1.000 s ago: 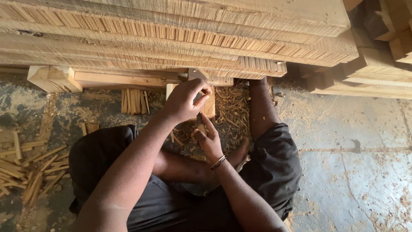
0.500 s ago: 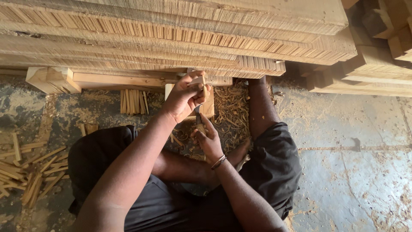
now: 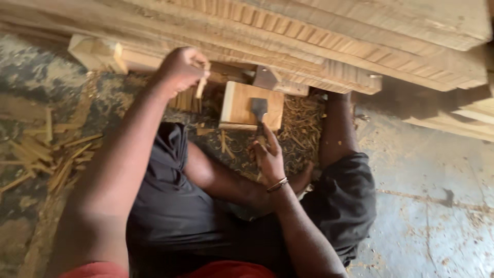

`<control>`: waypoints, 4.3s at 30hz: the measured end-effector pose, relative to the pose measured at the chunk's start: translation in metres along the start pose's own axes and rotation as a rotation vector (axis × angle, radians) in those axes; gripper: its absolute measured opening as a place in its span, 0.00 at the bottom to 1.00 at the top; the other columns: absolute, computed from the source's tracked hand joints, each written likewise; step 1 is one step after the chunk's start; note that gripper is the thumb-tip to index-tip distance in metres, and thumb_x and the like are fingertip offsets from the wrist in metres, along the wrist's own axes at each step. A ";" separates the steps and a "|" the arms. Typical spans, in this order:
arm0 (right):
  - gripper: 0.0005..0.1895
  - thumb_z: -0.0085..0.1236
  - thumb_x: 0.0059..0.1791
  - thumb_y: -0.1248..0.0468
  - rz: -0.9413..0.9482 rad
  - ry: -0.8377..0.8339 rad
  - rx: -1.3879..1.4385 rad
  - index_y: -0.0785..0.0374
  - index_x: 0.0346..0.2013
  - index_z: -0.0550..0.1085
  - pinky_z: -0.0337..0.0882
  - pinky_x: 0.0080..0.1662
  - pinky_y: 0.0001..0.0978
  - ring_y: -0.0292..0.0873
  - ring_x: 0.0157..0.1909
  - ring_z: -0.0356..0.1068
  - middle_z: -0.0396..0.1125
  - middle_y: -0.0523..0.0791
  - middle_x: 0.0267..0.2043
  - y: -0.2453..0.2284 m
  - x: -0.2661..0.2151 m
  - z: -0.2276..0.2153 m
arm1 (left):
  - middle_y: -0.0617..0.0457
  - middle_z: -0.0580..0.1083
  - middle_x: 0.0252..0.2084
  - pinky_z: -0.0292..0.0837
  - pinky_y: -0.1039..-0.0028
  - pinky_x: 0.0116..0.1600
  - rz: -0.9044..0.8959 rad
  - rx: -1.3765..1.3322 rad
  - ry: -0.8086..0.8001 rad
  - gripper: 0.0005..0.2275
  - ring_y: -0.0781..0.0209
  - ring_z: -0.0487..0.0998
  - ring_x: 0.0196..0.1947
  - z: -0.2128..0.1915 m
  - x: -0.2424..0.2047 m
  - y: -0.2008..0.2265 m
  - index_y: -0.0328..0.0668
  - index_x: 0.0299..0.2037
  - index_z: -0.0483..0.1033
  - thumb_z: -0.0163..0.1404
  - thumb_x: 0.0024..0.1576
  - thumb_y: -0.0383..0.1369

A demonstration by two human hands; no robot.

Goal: The person uses a chisel to shape the ends of small wooden sticks held in a wooden block while sitting on the floor surrounded by shavings.

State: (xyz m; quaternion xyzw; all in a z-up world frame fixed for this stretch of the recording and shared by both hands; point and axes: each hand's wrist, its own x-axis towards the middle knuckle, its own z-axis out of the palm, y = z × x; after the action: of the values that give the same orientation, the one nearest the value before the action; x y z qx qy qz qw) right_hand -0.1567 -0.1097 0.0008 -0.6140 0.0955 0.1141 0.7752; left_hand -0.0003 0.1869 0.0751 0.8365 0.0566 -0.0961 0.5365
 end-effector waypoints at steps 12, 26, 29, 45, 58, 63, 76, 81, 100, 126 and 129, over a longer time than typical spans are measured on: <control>0.33 0.49 0.54 0.69 0.078 0.029 -0.040 0.55 0.75 0.57 0.66 0.28 0.24 0.34 0.28 0.67 0.72 0.45 0.33 -0.011 0.002 0.006 | 0.35 0.77 0.46 0.76 0.60 0.49 -0.302 0.631 0.113 0.12 0.46 0.79 0.46 0.008 0.049 -0.092 0.31 0.49 0.77 0.54 0.56 0.25; 0.32 0.48 0.52 0.73 -0.016 -0.008 -0.081 0.59 0.72 0.61 0.73 0.35 0.28 0.37 0.36 0.73 0.71 0.45 0.45 -0.011 -0.002 0.005 | 0.42 0.80 0.39 0.76 0.58 0.44 -0.119 0.354 0.354 0.10 0.47 0.82 0.39 0.005 0.010 -0.055 0.39 0.39 0.77 0.61 0.56 0.37; 0.32 0.48 0.51 0.74 -0.038 0.009 -0.148 0.58 0.71 0.64 0.73 0.36 0.27 0.35 0.38 0.71 0.69 0.44 0.50 -0.015 -0.006 0.007 | 0.48 0.81 0.33 0.77 0.61 0.40 0.222 0.174 0.612 0.07 0.50 0.82 0.35 0.005 -0.018 -0.034 0.43 0.30 0.79 0.63 0.50 0.34; 0.37 0.49 0.53 0.71 -0.070 -0.073 -0.211 0.53 0.77 0.55 0.68 0.28 0.25 0.35 0.28 0.64 0.67 0.45 0.35 -0.003 -0.011 0.009 | 0.42 0.79 0.34 0.76 0.64 0.37 0.229 0.303 1.238 0.07 0.46 0.82 0.33 -0.096 -0.232 -0.226 0.36 0.45 0.78 0.53 0.58 0.23; 0.35 0.46 0.53 0.68 0.051 -0.071 -0.254 0.47 0.75 0.56 0.65 0.24 0.25 0.36 0.27 0.65 0.67 0.43 0.34 0.005 -0.003 -0.002 | 0.42 0.78 0.40 0.74 0.52 0.45 0.002 0.441 0.810 0.06 0.39 0.78 0.42 -0.133 -0.234 -0.265 0.44 0.36 0.82 0.53 0.54 0.30; 0.34 0.44 0.54 0.68 0.104 -0.126 -0.185 0.52 0.76 0.54 0.64 0.25 0.24 0.36 0.29 0.65 0.67 0.45 0.35 0.013 0.004 -0.031 | 0.42 0.80 0.39 0.77 0.52 0.46 -0.217 0.731 0.586 0.07 0.41 0.81 0.42 -0.130 -0.201 -0.257 0.44 0.35 0.84 0.51 0.56 0.31; 0.36 0.45 0.52 0.69 0.151 -0.052 -0.184 0.50 0.75 0.55 0.66 0.25 0.30 0.38 0.28 0.65 0.67 0.46 0.34 0.004 -0.002 -0.021 | 0.41 0.80 0.40 0.76 0.50 0.45 -0.237 0.784 0.495 0.07 0.40 0.81 0.42 -0.125 -0.199 -0.225 0.42 0.35 0.82 0.50 0.58 0.31; 0.33 0.48 0.53 0.67 0.161 -0.096 -0.140 0.50 0.74 0.59 0.66 0.24 0.31 0.39 0.28 0.65 0.67 0.45 0.34 0.001 -0.003 -0.020 | 0.47 0.79 0.35 0.78 0.61 0.43 0.323 0.145 0.720 0.05 0.51 0.82 0.38 -0.111 -0.187 -0.168 0.39 0.39 0.78 0.52 0.55 0.21; 0.33 0.51 0.51 0.70 0.173 -0.042 -0.017 0.56 0.73 0.60 0.64 0.25 0.22 0.35 0.28 0.66 0.69 0.42 0.35 -0.022 -0.017 -0.011 | 0.49 0.79 0.35 0.80 0.76 0.31 -0.121 -0.732 0.245 0.12 0.65 0.80 0.27 0.046 -0.092 0.034 0.40 0.43 0.75 0.62 0.51 0.26; 0.30 0.51 0.54 0.65 0.205 0.052 0.128 0.58 0.72 0.61 0.62 0.27 0.20 0.31 0.29 0.65 0.69 0.42 0.37 -0.043 -0.022 -0.008 | 0.50 0.79 0.33 0.82 0.78 0.29 -0.129 -0.561 -0.048 0.08 0.66 0.81 0.27 0.120 -0.036 0.000 0.38 0.42 0.74 0.60 0.57 0.28; 0.29 0.50 0.55 0.64 0.228 0.050 0.160 0.57 0.72 0.61 0.61 0.26 0.18 0.30 0.28 0.63 0.69 0.42 0.35 -0.047 -0.023 -0.007 | 0.49 0.79 0.31 0.80 0.79 0.27 -0.197 -0.619 -0.071 0.07 0.66 0.81 0.26 0.119 -0.030 -0.007 0.36 0.40 0.74 0.59 0.58 0.27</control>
State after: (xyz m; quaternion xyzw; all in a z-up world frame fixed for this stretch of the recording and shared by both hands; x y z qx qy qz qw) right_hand -0.1651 -0.1278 0.0492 -0.5379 0.1925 0.1781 0.8012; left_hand -0.0428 0.0821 0.0277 0.6202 0.1451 -0.1549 0.7552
